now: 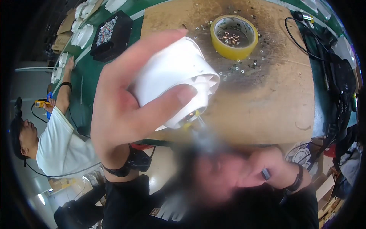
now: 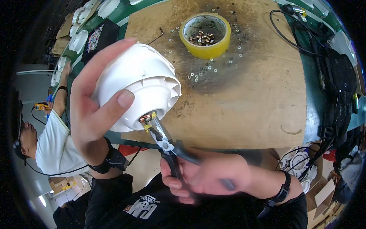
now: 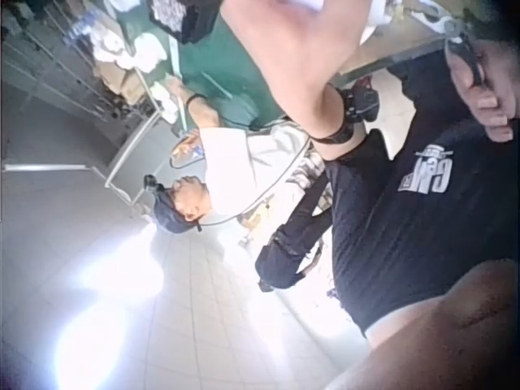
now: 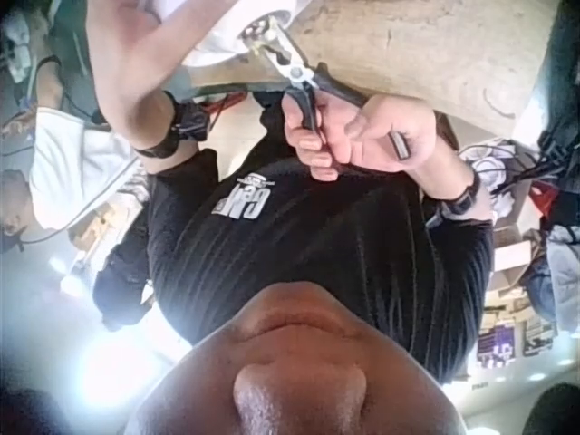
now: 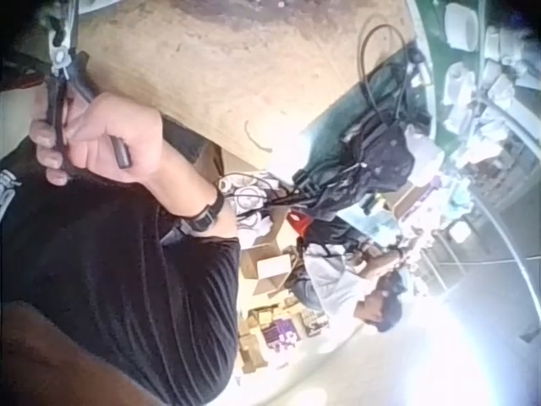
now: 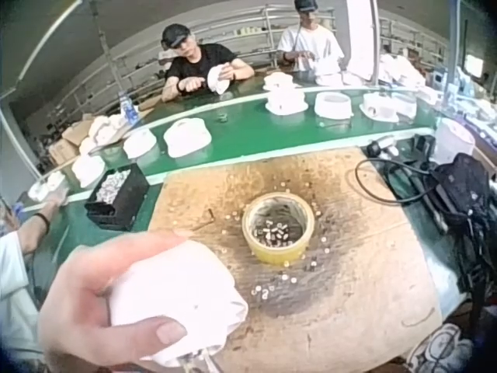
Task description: Assembling plastic components for electronic devices, involving installing small parts and packing finished units into boxes.
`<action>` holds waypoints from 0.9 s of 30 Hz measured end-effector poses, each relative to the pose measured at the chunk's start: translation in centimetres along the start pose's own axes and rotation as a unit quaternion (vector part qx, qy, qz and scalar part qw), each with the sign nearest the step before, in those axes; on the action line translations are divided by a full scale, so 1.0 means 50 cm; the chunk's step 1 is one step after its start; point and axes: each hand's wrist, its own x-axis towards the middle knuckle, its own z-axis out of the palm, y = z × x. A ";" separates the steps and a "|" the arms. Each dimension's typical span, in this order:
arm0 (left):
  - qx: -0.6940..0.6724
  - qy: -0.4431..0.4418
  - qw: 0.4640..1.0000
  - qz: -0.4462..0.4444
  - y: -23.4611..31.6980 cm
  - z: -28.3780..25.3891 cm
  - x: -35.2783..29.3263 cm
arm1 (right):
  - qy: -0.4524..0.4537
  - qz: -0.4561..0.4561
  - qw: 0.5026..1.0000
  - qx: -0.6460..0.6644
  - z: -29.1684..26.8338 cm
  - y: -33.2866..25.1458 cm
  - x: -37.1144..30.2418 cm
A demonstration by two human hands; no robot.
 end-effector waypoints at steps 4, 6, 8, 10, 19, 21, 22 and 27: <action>-0.015 -0.028 0.999 -0.042 0.011 0.008 -0.005 | -0.043 -0.013 0.998 -0.038 -0.013 0.006 -0.005; 0.021 -0.038 0.999 -0.025 0.013 0.005 -0.003 | 0.194 0.007 0.816 -0.544 0.042 -0.013 -0.016; 0.124 -0.108 0.986 0.039 0.022 0.006 0.007 | 0.212 -0.026 0.723 -0.657 0.038 -0.001 -0.017; 0.115 -0.098 0.988 0.028 0.024 0.011 0.001 | 0.274 0.014 0.618 -0.736 0.068 -0.008 -0.025; 0.122 -0.006 0.992 -0.010 0.020 0.014 -0.013 | 0.298 -0.028 0.586 -0.753 0.079 -0.019 -0.046; 0.100 -0.011 0.995 0.002 0.013 0.015 -0.008 | 0.215 -0.035 0.818 -0.532 0.070 -0.029 -0.059; 0.098 -0.012 0.995 0.005 0.010 0.017 -0.009 | 0.218 -0.036 0.817 -0.533 0.069 -0.025 -0.060; 0.180 -0.006 0.982 0.056 0.020 0.018 -0.009 | 0.394 0.023 0.454 -0.798 0.142 0.023 -0.033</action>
